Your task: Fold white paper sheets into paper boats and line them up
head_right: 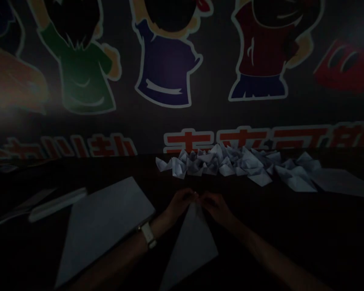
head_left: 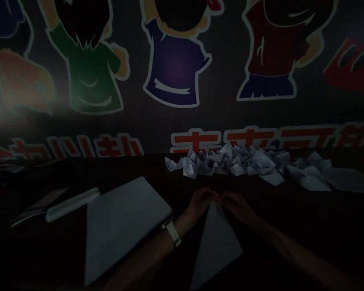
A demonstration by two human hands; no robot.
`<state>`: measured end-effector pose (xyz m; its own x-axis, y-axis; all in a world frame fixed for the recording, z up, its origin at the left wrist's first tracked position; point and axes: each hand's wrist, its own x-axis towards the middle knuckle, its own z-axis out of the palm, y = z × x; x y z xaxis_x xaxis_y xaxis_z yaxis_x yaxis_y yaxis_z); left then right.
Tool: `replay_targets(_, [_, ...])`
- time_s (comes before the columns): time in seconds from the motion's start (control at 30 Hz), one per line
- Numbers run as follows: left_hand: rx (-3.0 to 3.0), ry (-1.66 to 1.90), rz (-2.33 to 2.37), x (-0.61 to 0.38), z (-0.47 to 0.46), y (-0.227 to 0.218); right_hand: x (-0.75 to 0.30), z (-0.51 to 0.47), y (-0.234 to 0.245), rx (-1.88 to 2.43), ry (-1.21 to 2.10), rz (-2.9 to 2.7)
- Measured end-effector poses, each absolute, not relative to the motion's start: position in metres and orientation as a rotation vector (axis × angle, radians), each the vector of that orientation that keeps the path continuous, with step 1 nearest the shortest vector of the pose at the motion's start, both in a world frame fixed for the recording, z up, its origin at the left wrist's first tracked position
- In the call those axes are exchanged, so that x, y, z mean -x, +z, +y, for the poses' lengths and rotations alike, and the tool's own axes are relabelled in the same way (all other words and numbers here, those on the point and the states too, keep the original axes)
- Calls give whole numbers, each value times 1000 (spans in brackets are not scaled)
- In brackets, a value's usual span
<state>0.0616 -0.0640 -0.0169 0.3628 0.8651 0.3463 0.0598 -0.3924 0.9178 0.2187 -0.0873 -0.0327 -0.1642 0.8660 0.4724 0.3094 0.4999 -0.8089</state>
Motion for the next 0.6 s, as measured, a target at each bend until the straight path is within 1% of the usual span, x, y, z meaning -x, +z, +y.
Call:
replay_targets(0.13, [-1743, 1180, 844, -65, -64, -19, -217, -87, -33, 991, 685, -1741])
replay_targets(0.23, [-1790, 1241, 907, -65, -61, -20, -216, -88, -34, 1004, 621, -1772])
replay_targets(0.43, [-1725, 1621, 1115, -49, -52, -15, -209, -99, -36, 1204, 220, -1787])
replay_targets(0.5, [-1689, 1688, 1071, -47, -52, -13, -207, -104, -35, 1221, 213, -1877])
replay_targets(0.6, [-1693, 1621, 949, -52, -58, -11, -205, -110, -32, 1228, 263, -1990])
